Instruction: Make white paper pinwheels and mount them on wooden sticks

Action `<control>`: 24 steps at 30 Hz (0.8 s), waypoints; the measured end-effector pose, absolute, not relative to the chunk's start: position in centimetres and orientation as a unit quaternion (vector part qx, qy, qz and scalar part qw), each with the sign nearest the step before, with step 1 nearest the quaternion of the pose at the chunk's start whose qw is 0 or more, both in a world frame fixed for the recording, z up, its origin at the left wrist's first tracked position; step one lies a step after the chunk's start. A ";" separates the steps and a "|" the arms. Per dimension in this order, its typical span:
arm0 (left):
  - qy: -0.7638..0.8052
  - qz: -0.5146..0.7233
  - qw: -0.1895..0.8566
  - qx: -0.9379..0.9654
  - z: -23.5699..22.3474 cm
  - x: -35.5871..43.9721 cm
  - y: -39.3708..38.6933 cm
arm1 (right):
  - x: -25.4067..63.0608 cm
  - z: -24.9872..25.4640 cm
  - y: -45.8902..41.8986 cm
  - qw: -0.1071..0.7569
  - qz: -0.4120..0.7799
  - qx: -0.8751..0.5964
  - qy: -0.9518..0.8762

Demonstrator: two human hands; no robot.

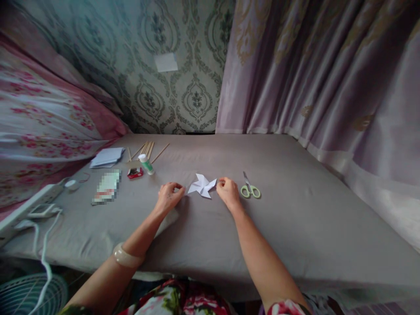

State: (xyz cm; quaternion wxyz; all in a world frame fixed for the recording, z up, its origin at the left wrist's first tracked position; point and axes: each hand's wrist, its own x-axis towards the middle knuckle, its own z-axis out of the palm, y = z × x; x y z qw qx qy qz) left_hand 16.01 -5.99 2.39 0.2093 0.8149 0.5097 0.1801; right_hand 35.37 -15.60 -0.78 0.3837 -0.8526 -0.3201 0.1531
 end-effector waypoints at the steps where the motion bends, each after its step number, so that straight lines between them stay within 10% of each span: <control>1: 0.512 0.197 0.220 0.807 2.5 15.5 -5.5 | 35.3 -0.8 -15.7 0.383 0.148 -0.855 -0.318; 24: 0.653 0.437 0.175 0.593 3.0 4.9 6.5 | 34.8 -1.1 -16.2 0.316 0.026 -0.888 -0.332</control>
